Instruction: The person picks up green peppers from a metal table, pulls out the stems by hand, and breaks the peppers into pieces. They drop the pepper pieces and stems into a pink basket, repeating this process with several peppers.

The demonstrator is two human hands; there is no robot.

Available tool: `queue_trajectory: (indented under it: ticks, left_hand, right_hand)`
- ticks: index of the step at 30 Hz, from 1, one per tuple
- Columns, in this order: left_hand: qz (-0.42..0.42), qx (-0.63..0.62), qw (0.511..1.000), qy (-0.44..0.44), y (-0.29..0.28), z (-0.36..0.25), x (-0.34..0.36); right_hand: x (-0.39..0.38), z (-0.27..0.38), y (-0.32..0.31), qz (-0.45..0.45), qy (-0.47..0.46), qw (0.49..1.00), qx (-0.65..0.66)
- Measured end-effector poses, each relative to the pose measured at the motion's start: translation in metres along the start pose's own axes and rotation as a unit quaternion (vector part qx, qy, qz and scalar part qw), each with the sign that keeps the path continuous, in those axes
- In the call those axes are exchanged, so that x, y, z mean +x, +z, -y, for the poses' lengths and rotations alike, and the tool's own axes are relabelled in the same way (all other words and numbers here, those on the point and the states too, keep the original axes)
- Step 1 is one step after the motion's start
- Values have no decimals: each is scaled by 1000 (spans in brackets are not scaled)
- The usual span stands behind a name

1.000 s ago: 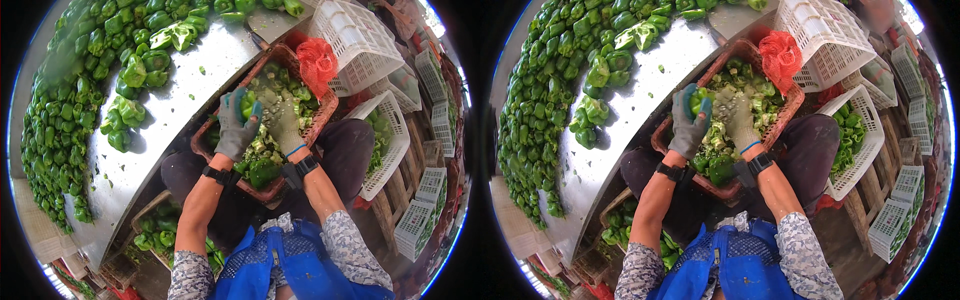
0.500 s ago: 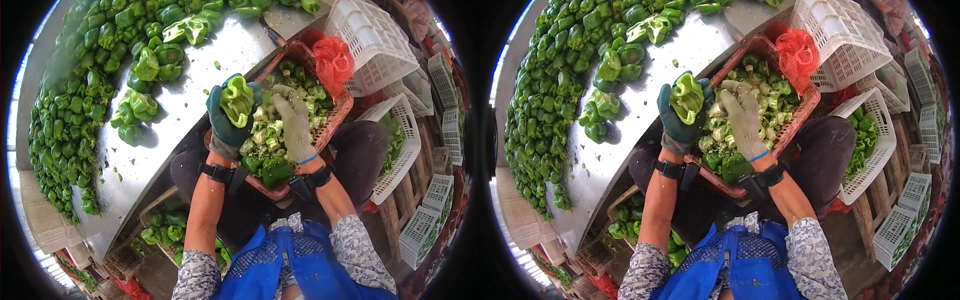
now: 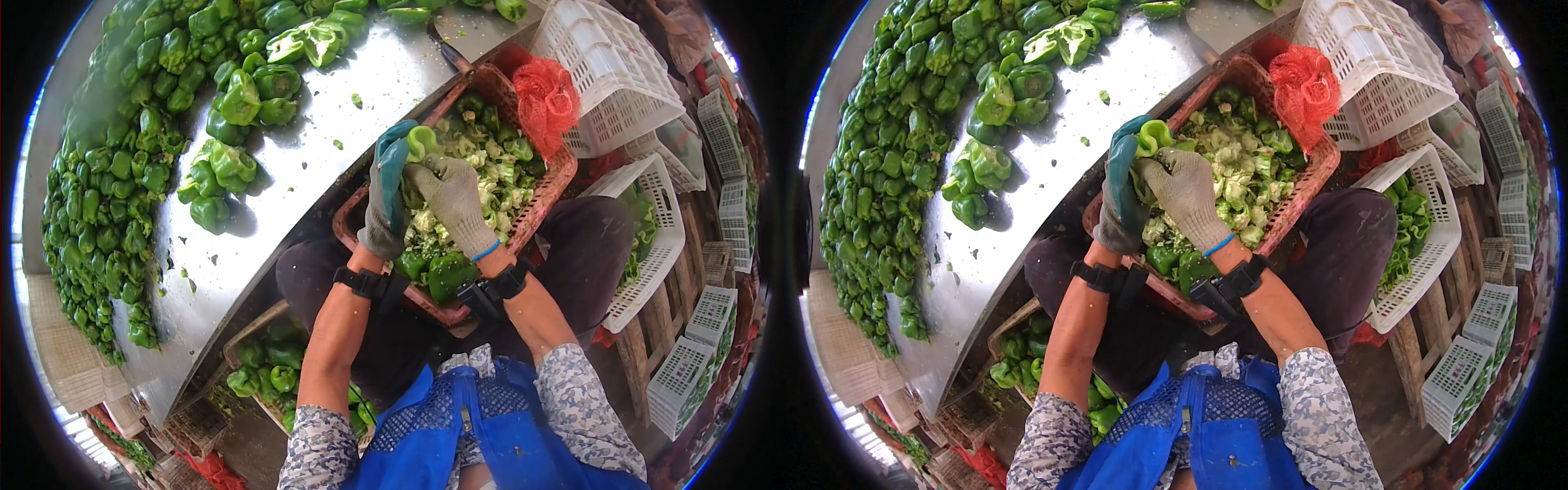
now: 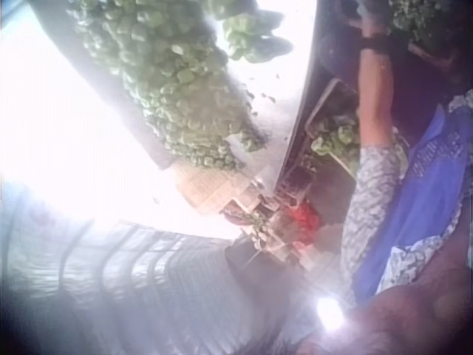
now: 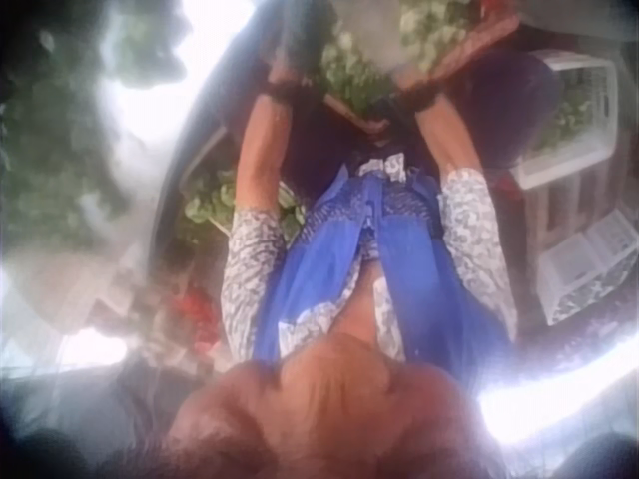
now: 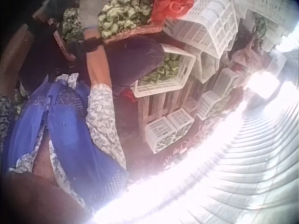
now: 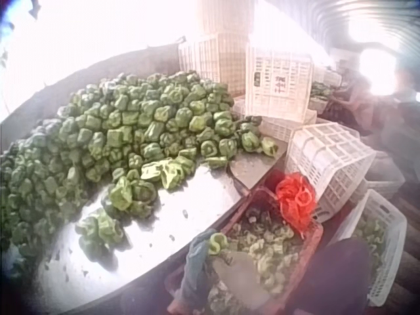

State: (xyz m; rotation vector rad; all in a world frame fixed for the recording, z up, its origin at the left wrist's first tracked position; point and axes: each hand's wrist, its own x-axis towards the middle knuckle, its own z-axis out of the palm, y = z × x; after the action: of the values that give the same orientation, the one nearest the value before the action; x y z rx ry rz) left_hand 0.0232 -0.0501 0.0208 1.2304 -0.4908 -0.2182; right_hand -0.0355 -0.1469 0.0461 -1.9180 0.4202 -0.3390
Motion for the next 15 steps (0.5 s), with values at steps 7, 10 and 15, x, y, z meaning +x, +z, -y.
queue_trajectory:
  ticks: [7,10,15]
  left_hand:
    - [-46,26,999,-6,-2,12,0]
    - [-52,-62,997,-9,-6,4,1]
    - [-72,-360,917,-156,-16,-17,6]
  right_hand:
    - [11,-7,6,-19,24,993,-115]
    - [5,-12,1,-86,-46,995,10]
    - [2,-35,-36,-10,-73,963,-258]
